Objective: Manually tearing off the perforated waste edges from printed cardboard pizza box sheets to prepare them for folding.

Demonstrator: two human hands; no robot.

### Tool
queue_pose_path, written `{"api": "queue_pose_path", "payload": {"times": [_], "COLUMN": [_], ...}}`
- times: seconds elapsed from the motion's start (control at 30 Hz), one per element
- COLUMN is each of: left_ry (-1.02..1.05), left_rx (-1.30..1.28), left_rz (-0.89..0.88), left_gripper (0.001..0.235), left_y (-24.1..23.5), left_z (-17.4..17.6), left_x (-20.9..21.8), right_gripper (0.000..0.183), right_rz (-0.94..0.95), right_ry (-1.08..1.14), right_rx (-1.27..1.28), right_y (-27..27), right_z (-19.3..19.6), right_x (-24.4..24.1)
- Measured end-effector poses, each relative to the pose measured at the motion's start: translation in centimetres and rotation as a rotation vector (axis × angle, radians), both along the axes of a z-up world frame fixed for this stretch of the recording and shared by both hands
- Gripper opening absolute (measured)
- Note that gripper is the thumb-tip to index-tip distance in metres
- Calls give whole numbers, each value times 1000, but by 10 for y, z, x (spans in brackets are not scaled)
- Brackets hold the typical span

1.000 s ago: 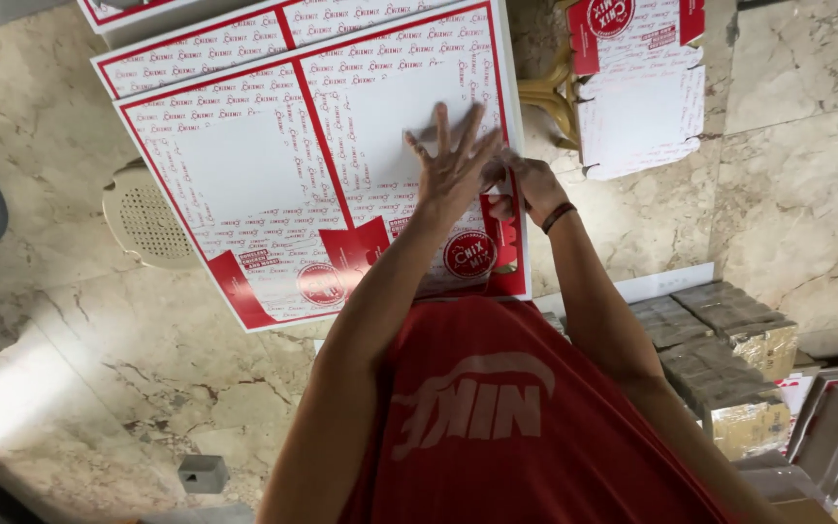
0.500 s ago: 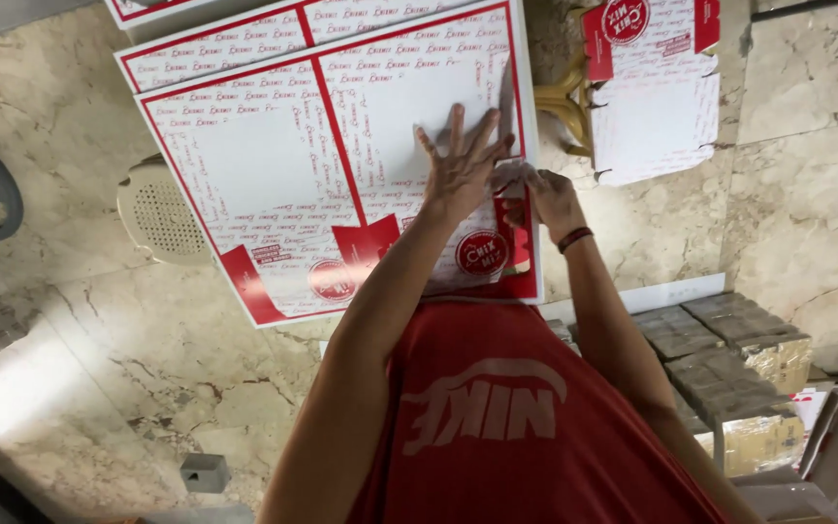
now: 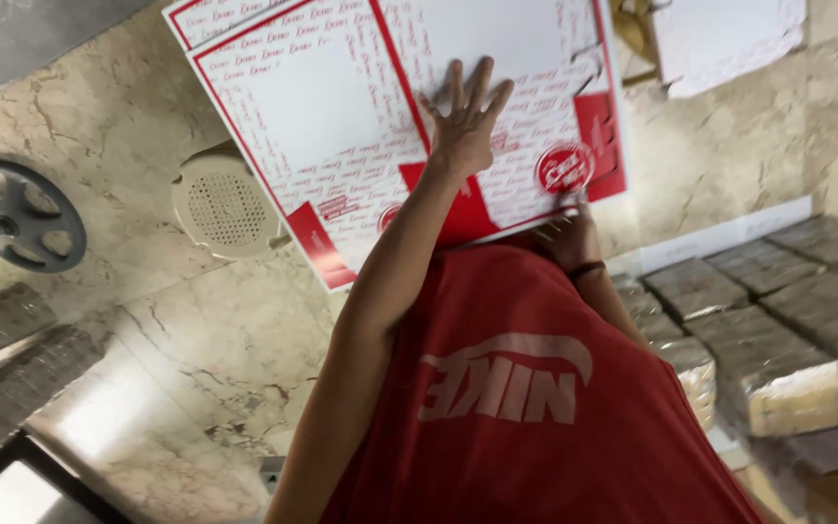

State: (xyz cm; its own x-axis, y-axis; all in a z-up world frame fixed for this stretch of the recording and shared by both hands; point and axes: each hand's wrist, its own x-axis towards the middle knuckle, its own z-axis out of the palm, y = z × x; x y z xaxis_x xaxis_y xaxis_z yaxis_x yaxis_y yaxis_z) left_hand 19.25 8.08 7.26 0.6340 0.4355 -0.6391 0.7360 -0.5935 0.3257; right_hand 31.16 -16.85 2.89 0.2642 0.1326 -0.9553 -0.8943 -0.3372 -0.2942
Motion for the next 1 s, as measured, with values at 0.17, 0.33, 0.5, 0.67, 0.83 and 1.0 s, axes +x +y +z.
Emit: {"api": "queue_pose_path", "payload": {"times": [0.17, 0.33, 0.5, 0.67, 0.83, 1.0], "left_ry": [86, 125, 198, 155, 215, 292], "left_rx": [25, 140, 153, 182, 145, 181], "left_rz": [-50, -103, -43, 123, 72, 19], "left_gripper": [107, 120, 130, 124, 131, 136], "left_y": [-13, -12, -39, -38, -32, -49], "left_z": [3, -8, -27, -35, -6, -18], "left_x": [-37, -15, 0, 9, 11, 23], "right_gripper": [91, 43, 65, 72, 58, 45], "right_rz": [83, 205, 298, 542, 417, 430], "right_ry": [139, 70, -111, -392, -260, -116], "right_rx": [295, 350, 147, 157, 195, 221], "right_y": [1, -14, -4, 7, -2, -6], "right_z": [-30, -38, -3, 47, 18, 20], "right_x": [-84, -74, -92, -95, -90, -68]}}
